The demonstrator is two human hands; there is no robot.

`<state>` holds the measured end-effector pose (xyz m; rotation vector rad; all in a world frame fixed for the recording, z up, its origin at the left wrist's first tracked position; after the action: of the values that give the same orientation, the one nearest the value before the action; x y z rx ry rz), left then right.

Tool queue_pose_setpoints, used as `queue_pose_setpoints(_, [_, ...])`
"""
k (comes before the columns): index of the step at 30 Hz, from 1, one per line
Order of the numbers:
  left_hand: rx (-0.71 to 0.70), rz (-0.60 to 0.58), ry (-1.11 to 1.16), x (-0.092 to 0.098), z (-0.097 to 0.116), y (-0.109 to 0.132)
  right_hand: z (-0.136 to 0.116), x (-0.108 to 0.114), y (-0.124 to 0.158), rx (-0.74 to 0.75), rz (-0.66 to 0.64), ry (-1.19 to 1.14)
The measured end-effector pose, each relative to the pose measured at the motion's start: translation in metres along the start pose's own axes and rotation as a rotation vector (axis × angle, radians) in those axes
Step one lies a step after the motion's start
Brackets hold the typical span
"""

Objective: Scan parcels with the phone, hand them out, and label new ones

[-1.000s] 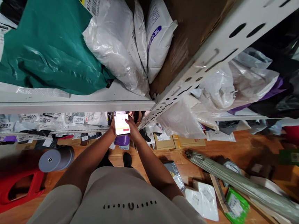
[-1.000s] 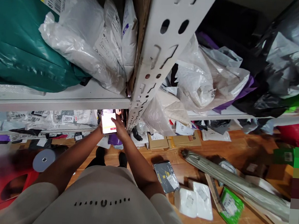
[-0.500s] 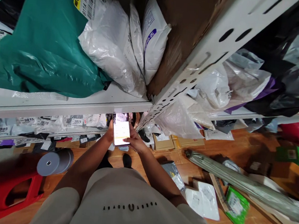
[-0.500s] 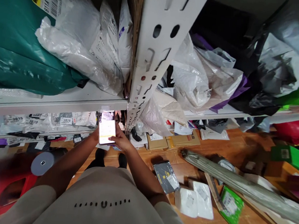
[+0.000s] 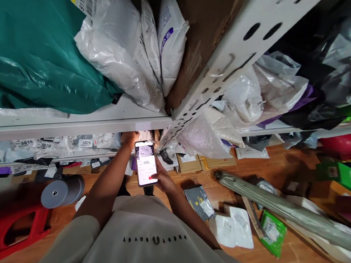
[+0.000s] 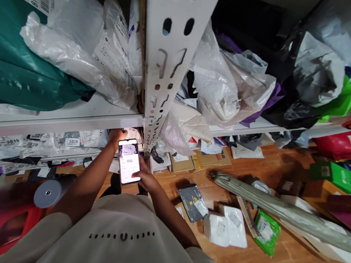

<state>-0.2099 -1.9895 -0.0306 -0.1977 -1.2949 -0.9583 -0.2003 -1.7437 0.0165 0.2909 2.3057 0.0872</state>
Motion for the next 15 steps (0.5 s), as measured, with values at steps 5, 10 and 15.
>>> queue_pose_setpoints(5, [0.023, 0.112, -0.071, 0.001, -0.009, 0.014, 0.008, 0.008, -0.007, 0.02, 0.049, 0.025])
queue_pose_setpoints(10, [-0.118, 0.242, -0.152, -0.003, -0.013, 0.036, 0.012, 0.012, -0.018, 0.026, 0.059, 0.018])
queue_pose_setpoints(15, [-0.383, 0.145, -0.281, 0.004, -0.016, 0.036, 0.017, 0.014, -0.017, -0.012, 0.065, 0.026])
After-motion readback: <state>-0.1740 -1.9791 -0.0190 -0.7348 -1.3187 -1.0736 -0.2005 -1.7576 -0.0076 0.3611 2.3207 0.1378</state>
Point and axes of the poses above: each hand's wrist, its own y-axis away from the middle knuckle, its own x-axis out of the back of the hand, z = x × y, the point moved 1 cm from there along -y, towards the middle knuckle, and after that the axes turned 10 degrees about -z, right-handed, at the moved point
